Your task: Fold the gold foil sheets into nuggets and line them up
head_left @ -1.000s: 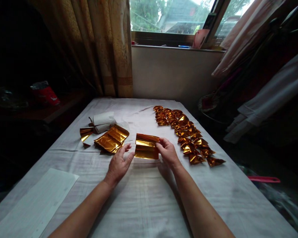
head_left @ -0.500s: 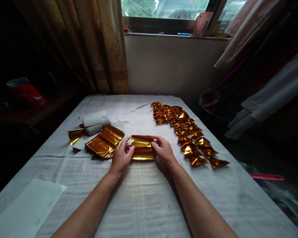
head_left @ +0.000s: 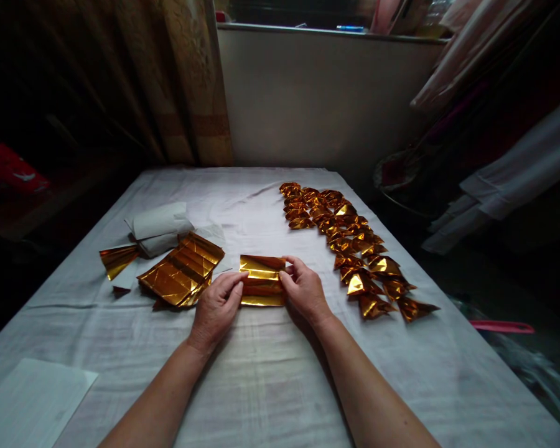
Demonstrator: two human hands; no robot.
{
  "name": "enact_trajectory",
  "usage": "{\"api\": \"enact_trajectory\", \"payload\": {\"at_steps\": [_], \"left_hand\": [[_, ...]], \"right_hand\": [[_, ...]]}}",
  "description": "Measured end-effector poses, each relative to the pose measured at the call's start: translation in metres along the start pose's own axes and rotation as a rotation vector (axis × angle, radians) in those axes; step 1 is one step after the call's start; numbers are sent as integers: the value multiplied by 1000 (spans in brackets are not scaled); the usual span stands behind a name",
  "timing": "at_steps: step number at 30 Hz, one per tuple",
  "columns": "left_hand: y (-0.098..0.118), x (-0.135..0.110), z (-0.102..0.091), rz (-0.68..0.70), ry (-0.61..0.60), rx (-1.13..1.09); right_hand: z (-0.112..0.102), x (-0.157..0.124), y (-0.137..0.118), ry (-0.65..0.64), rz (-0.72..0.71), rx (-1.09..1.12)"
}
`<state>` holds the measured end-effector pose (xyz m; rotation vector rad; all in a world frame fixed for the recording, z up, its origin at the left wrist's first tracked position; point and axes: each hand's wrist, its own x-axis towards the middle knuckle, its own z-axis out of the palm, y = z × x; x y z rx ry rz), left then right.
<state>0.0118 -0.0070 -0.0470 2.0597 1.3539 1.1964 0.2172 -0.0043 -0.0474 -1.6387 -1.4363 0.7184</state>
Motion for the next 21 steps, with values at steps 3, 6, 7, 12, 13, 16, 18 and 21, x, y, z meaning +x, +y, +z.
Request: {"api": "enact_trajectory", "payload": {"at_steps": [3,6,7,12,13,16,18,21], "left_hand": [[1,0,0,-12,-3,25],[2,-1,-1,-26,-8,27],[3,-1,-1,-31,-9,27],[2,-1,-2,-37,-16,27],[1,-1,-2,-37,-16,26],[1,-1,-1,-39,-11,23],[0,-1,-1,-43,-6,22],[0,0,-1,-52,-3,19]], "right_hand": [[0,1,1,5,4,32],[0,1,4,5,16,116],[0,2,5,5,21,149],[-4,3,6,-29,38,282],[-5,4,6,-42,43,306],[-8,4,5,-79,57,365],[-9,5,6,-106,63,401],[-10,5,8,-143,72,460]]}}
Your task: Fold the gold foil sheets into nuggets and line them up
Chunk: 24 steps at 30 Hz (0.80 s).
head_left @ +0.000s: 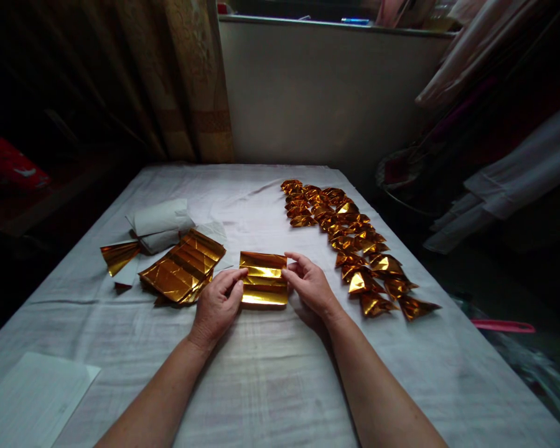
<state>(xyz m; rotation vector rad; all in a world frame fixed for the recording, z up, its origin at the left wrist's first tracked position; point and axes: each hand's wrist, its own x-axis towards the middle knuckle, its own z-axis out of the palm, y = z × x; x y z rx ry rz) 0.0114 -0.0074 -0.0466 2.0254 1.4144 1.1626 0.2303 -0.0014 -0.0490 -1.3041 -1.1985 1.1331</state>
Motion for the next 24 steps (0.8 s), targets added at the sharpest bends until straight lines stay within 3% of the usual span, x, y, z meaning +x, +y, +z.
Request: {"api": "enact_trajectory", "payload": {"at_steps": [11,24], "left_hand": [[2,1,-1,-26,9,-25],[0,0,0,-3,-22,-4]], "right_hand": [[-2,0,0,-25,-2,-11],[1,0,0,68,-40,-73]]}}
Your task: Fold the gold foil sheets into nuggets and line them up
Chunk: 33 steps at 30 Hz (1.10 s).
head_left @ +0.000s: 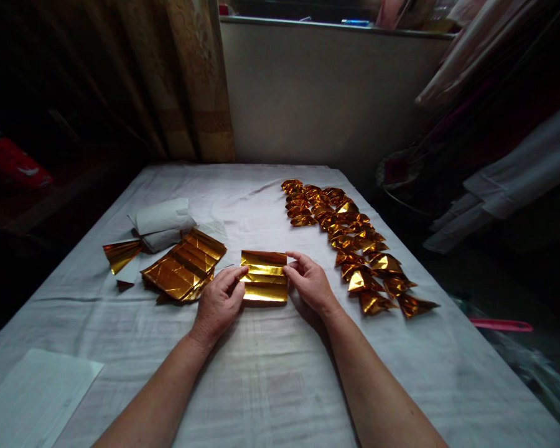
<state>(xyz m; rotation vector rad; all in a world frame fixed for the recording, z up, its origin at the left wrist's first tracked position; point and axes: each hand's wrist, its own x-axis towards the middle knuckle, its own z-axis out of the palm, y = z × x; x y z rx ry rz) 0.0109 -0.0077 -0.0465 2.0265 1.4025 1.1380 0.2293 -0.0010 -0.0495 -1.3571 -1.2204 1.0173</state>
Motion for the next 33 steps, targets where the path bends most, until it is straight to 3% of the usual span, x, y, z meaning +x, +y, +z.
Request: {"api": "enact_trajectory", "payload": {"at_steps": [5,9,14,19,23,33], "left_hand": [[-1,0,0,-6,1,11],[0,-2,-1,-15,39,9],[11,-6,-1,199,128,76],[21,-10,3,352,58,127],[22,-13,6,321,-11,144],[16,-14,7,176,50,-26]], "right_hand": [[1,0,1,-5,-8,43],[3,-1,1,132,-73,0],[5,-2,-3,335,-153,-93],[13,-8,-13,269,-169,-72],[26,-18,-25,212,-282,-69],[40,-31,-29,-2,-496,-100]]}}
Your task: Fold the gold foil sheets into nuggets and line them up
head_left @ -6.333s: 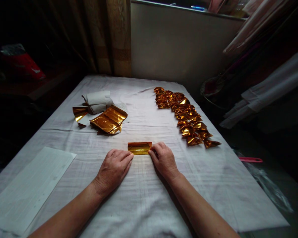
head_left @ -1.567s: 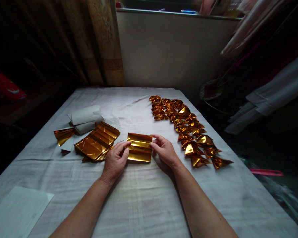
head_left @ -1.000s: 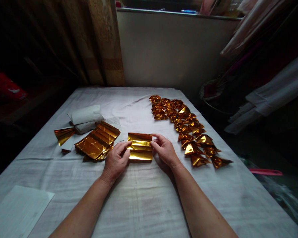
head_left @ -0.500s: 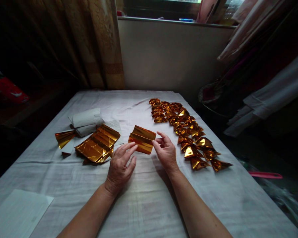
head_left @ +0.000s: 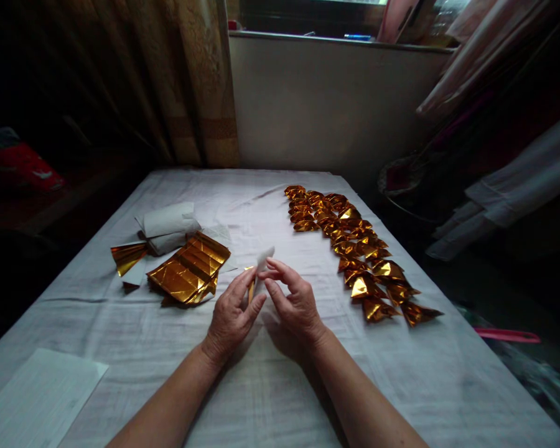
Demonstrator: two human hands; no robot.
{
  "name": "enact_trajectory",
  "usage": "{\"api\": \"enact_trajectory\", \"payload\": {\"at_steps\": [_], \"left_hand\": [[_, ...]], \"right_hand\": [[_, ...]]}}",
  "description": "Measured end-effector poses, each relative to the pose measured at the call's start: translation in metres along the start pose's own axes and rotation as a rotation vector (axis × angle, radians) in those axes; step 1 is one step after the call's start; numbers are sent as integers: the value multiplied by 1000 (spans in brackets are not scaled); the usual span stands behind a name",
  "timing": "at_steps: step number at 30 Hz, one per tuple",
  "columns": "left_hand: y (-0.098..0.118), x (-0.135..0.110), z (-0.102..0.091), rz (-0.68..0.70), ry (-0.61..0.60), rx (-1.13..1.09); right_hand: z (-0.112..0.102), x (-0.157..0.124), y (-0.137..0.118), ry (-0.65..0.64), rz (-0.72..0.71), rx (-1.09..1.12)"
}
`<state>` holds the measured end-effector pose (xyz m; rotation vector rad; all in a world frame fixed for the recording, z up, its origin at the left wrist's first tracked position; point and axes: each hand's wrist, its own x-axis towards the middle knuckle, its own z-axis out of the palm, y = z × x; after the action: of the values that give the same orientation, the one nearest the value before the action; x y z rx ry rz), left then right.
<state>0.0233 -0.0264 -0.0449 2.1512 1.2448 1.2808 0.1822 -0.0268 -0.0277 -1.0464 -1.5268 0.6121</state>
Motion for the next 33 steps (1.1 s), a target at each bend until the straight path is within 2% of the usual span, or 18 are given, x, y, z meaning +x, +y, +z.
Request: {"api": "enact_trajectory", "payload": {"at_steps": [2,5,9,12,16,21,24,29,31,33], "left_hand": [[1,0,0,-70,16,-68],[2,4,-1,-245,86,-179],[-4,11,-2,-444,211,-324],[-9,13,-1,-524,268,-431],[-10,14,0,-610,285,-576],[-6,13,1,-693,197,-735],[-10,11,3,-647,157,-704],[-20,7,4,-474,229,-458],[-19,6,2,-361,193,-305],[-15,4,0,-207,98,-156]], "right_hand": [[0,-1,-1,-40,-13,-20],[-1,0,-2,-59,-32,-54],[-8,5,7,65,-48,-148],[-15,8,19,148,86,-179],[-17,8,27,97,284,-40],[-15,8,21,24,311,18],[-19,10,18,70,321,-96],[-28,11,22,54,351,-339],[-29,10,25,25,366,-390],[-29,9,27,-3,375,-433]]}}
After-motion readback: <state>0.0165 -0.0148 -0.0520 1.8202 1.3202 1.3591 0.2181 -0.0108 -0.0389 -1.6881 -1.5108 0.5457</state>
